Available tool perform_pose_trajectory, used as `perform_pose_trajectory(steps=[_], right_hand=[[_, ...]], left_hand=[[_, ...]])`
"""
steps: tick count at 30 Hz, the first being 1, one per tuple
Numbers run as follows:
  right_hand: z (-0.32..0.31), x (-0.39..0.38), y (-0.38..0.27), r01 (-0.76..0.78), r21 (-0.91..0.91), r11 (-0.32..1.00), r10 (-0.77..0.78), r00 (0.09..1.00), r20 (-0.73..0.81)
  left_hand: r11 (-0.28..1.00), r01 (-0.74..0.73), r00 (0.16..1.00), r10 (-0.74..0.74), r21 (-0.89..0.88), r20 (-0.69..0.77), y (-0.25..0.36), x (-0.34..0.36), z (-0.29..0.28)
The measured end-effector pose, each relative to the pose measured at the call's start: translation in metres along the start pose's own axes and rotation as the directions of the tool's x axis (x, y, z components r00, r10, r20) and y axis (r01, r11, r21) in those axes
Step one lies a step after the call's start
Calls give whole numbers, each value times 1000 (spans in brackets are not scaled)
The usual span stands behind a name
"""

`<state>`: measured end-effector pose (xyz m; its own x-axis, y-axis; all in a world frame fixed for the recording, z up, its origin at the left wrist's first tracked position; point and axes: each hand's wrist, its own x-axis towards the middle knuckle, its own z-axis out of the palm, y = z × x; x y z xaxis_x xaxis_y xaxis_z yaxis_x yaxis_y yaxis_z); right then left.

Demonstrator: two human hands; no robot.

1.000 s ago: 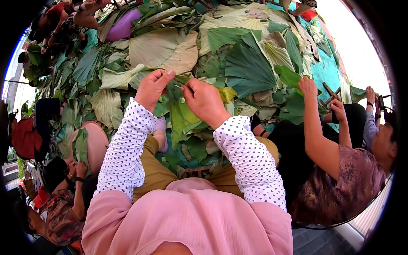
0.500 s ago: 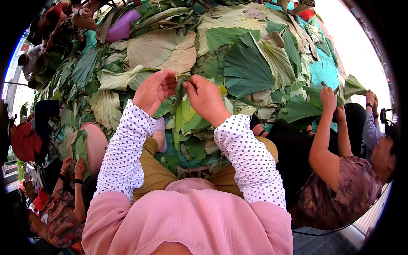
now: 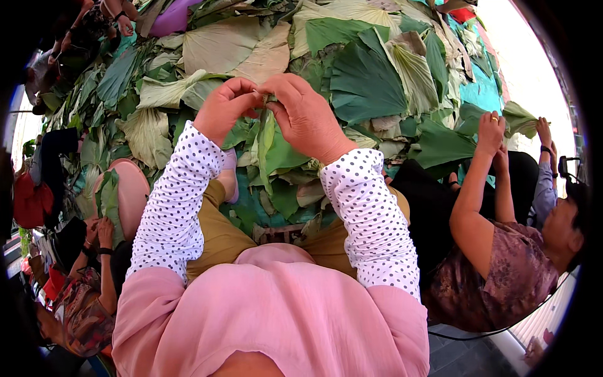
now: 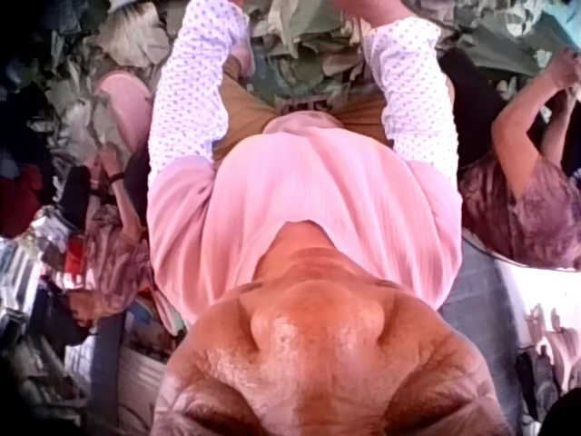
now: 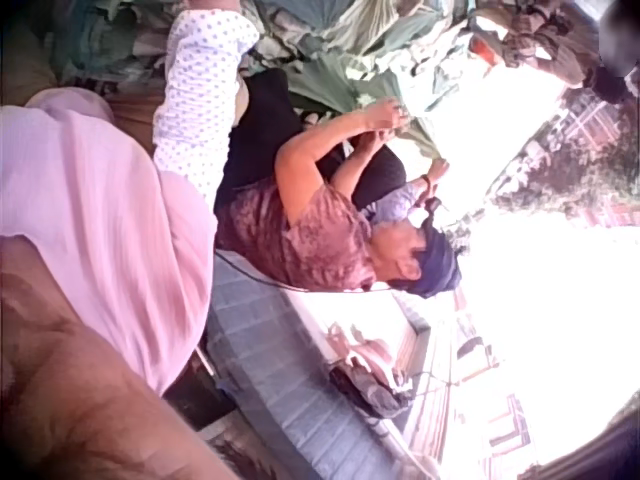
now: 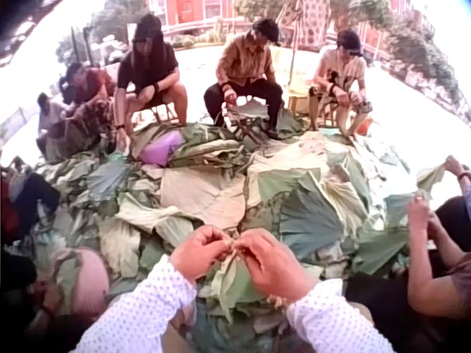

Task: The person uses a thin strand to string together large green leaves, piercing each leaf and sliding it onto the strand, eventually forming a long row of leaves.

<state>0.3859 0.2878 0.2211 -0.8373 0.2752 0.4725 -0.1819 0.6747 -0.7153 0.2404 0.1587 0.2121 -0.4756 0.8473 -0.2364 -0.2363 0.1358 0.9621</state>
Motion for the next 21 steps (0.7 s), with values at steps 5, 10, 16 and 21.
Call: perform_pose_trajectory(steps=[5, 10, 16, 21], right_hand=[[-12, -11, 11, -1, -69, 998, 7, 996, 94], [0, -55, 43, 27, -331, 943, 124, 895, 428], [7, -98, 73, 77, -526, 847, 418, 515, 749], [13, -42, 37, -149, -215, 965, 217, 914, 344]], left_hand=[[998, -24, 994, 19, -51, -108, 11, 0, -14], [993, -57, 994, 47, -102, -100, 13, -6, -17], [991, -69, 997, 65, -112, -43, 17, -11, -18], [997, -68, 998, 68, 27, 3, 21, -16, -24]])
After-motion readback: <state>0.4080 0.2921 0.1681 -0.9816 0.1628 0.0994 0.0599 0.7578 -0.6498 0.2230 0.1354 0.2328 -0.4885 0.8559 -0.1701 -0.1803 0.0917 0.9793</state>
